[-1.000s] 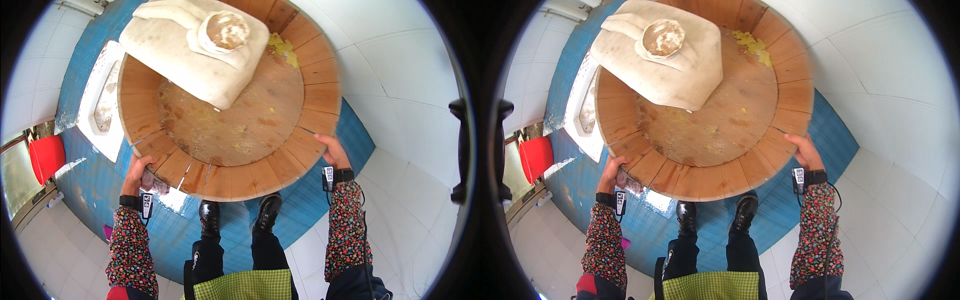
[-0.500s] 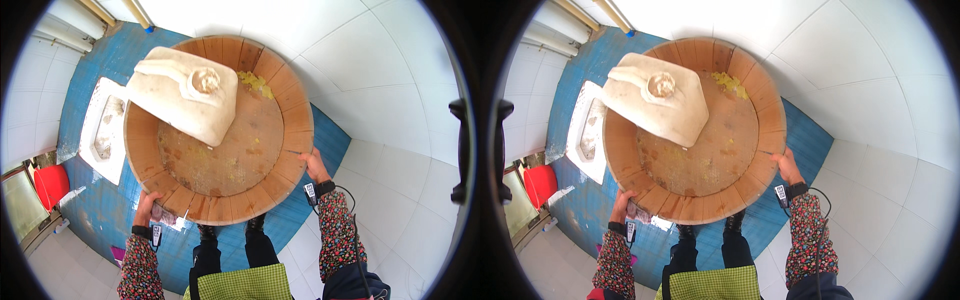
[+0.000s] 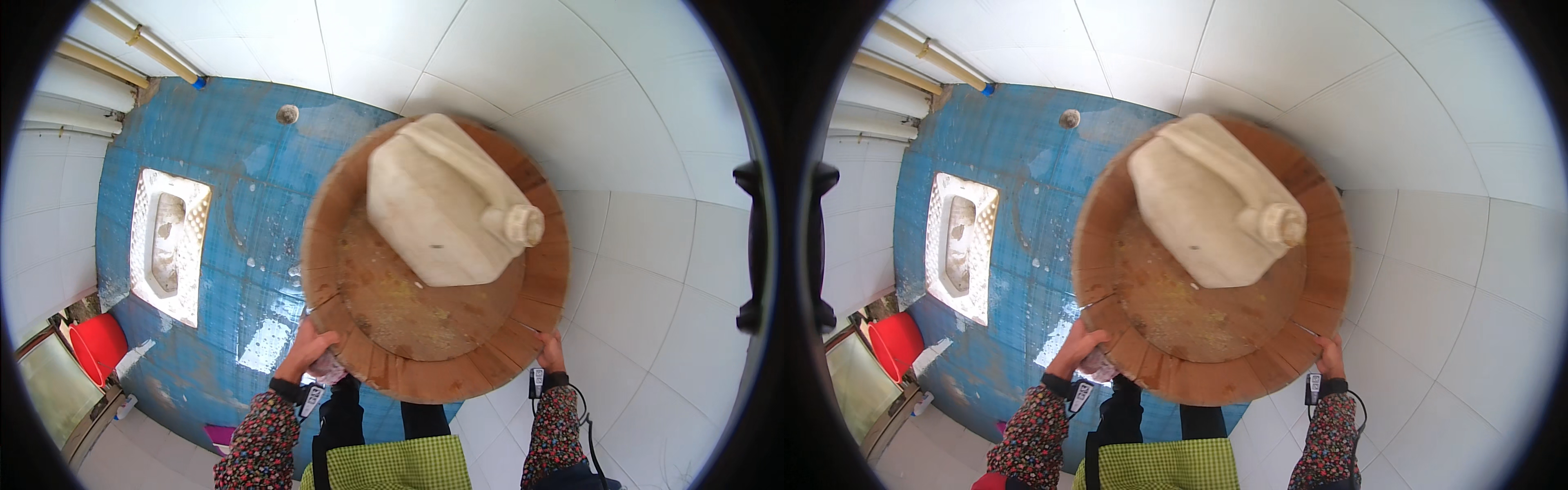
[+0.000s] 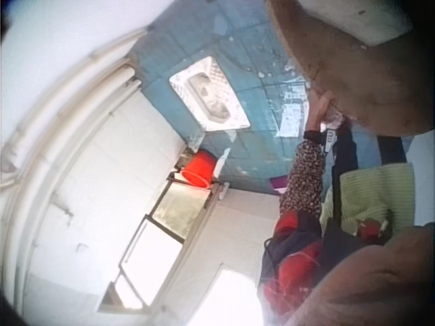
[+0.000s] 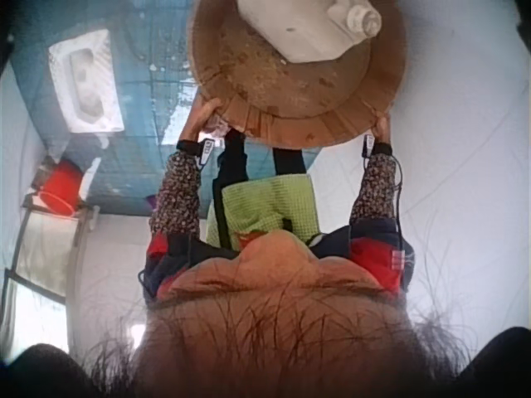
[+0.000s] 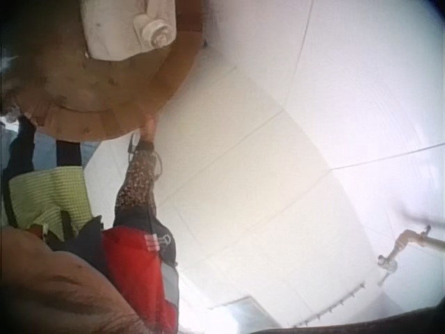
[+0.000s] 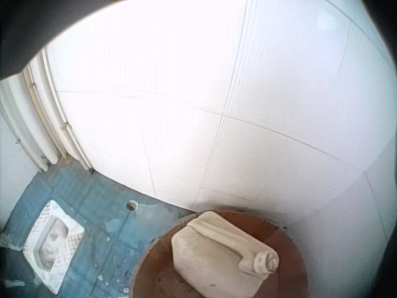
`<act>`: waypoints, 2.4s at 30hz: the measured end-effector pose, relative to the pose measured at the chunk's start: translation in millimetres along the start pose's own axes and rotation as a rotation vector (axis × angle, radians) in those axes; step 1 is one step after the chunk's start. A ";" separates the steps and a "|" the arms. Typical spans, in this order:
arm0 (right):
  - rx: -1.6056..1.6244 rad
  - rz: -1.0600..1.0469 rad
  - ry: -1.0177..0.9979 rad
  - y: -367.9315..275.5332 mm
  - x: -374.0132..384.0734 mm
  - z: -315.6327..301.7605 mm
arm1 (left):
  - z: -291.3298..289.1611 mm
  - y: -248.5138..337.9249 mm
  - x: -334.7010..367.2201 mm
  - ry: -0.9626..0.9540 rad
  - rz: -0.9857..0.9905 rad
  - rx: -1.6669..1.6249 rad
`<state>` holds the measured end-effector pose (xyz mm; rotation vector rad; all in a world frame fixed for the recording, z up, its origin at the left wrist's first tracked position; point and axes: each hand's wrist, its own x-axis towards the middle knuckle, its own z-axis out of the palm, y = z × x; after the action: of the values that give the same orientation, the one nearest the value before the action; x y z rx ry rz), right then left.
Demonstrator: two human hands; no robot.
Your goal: The person cleans a tiled floor by first wiping a corner with a cloth, then moving a wooden tub and a white plastic jug to access the area underneath. They wring the cloth in a red bucket and continue wiping the floor, then use a purple squeegee to push water toward the drain.
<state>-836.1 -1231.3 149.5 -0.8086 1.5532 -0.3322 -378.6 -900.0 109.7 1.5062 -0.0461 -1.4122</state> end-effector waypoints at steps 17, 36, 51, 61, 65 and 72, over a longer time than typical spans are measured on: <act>-0.187 -0.154 0.211 -48.7 -40.6 -114.5 | 109.2 -59.6 29.2 -0.209 -0.265 -0.109; -0.939 -0.634 0.120 -251.1 -79.8 -31.5 | 254.9 -177.8 -5.5 -0.151 -0.591 -0.477; -1.189 -0.813 0.212 -263.2 -93.9 4.2 | 330.5 -162.6 15.4 -0.297 -0.665 -0.424; -1.090 -0.743 0.287 -260.5 -90.2 14.9 | 310.6 -181.2 -0.5 -0.246 -0.457 0.291; -1.070 -0.745 0.278 -255.7 -91.0 22.8 | 281.4 -162.2 -12.6 -0.275 -0.444 0.186; -1.014 -0.731 0.276 -249.5 -91.9 26.6 | 253.7 -98.9 -44.4 -0.183 -0.214 0.181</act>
<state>-740.5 -1340.9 373.7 -2.2159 1.6010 -0.1558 -641.1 -982.5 130.3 1.5596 -0.1317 -1.7550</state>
